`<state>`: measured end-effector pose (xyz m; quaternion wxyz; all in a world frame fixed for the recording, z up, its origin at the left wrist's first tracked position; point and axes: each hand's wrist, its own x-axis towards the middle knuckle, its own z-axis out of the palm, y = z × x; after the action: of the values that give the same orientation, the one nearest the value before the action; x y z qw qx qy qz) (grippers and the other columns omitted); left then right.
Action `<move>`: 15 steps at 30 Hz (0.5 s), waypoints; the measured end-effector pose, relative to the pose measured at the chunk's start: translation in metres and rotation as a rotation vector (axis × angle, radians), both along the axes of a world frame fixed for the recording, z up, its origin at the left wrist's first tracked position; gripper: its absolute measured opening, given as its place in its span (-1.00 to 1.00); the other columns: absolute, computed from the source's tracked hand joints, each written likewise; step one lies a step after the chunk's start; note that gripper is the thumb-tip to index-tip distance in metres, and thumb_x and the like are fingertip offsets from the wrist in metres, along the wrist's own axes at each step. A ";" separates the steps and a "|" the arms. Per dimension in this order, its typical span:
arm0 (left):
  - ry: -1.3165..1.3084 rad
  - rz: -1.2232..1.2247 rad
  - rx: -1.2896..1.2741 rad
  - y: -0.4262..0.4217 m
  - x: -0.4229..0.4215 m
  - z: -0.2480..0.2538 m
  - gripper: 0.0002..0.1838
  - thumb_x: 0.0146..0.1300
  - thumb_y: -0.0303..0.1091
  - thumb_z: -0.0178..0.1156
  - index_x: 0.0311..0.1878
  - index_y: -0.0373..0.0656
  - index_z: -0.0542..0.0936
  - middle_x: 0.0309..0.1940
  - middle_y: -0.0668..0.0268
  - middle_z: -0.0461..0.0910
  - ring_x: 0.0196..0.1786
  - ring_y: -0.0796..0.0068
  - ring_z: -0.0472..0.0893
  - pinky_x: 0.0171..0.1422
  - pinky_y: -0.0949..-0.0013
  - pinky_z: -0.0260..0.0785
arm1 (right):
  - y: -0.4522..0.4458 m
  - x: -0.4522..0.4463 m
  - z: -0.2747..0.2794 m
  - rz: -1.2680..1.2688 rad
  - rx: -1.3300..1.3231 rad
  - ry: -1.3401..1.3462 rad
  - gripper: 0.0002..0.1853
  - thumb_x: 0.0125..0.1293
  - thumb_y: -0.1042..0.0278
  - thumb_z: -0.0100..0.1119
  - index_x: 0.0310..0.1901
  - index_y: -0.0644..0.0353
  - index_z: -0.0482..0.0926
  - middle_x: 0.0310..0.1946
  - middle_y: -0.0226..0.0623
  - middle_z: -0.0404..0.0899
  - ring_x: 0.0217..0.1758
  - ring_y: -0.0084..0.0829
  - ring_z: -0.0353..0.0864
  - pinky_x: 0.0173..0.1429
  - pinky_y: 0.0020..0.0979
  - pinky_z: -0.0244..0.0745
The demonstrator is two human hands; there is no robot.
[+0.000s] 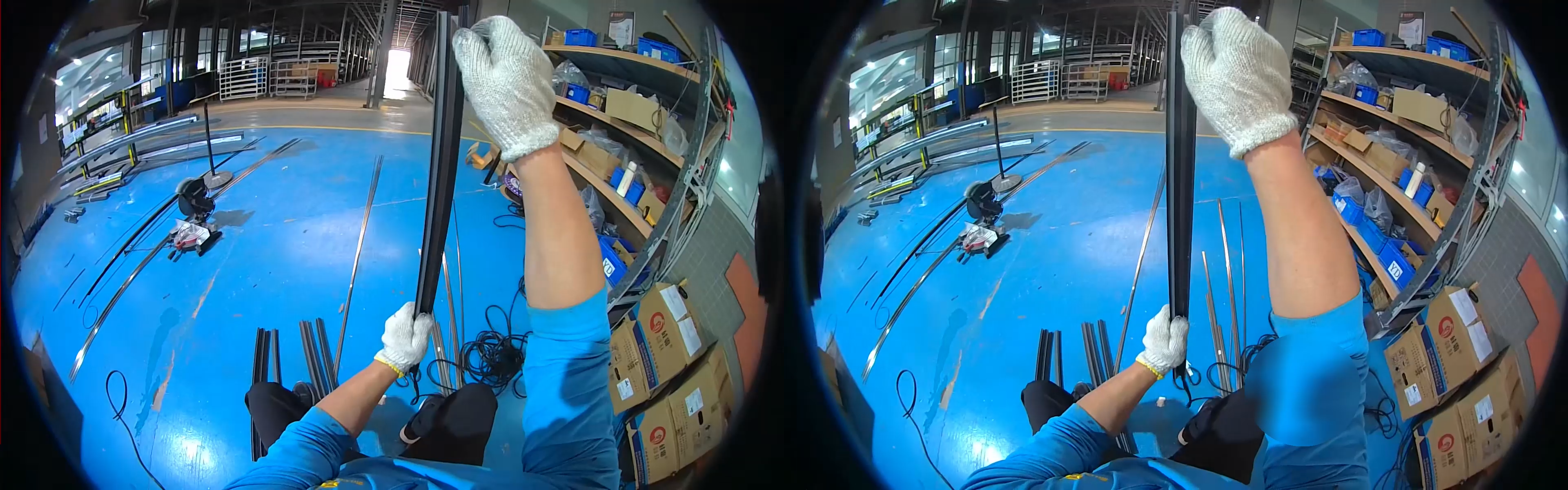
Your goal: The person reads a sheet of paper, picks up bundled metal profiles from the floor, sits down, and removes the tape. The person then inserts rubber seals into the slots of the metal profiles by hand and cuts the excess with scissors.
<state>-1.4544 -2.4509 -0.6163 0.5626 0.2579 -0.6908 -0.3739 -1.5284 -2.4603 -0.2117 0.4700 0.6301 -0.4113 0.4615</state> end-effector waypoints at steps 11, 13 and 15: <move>0.055 -0.156 0.292 0.010 0.030 0.020 -0.64 0.54 -0.14 0.12 0.01 -0.33 0.46 -0.35 0.28 0.60 -0.30 0.53 0.56 -0.21 0.32 0.47 | -0.015 -0.012 -0.007 0.433 0.001 -0.098 -0.71 0.44 0.24 0.23 0.03 0.27 0.61 -0.14 0.00 0.71 -0.10 -0.14 0.73 -0.02 -0.16 0.61; 0.124 -0.193 0.299 0.003 0.026 0.006 -0.67 0.52 -0.13 0.16 0.00 -0.26 0.47 -0.41 0.33 0.55 -0.35 0.56 0.52 -0.26 0.34 0.43 | -0.017 -0.012 -0.006 0.497 0.059 -0.126 -0.71 0.42 0.34 0.23 0.08 0.29 0.60 -0.10 0.00 0.70 -0.11 -0.20 0.72 -0.03 -0.22 0.62; 0.227 -0.333 0.356 -0.005 0.023 -0.006 -0.70 0.50 -0.10 0.21 -0.03 -0.16 0.50 -0.48 0.40 0.48 -0.39 0.60 0.46 -0.31 0.36 0.38 | -0.025 -0.018 -0.005 0.455 0.037 -0.065 -0.69 0.44 0.38 0.18 0.14 0.32 0.58 -0.08 -0.09 0.70 -0.11 -0.31 0.70 -0.01 -0.30 0.63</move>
<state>-1.4309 -2.4554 -0.6223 0.5131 0.1922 -0.5794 -0.6034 -1.5462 -2.4855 -0.2168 0.3287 0.6999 -0.2818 0.5681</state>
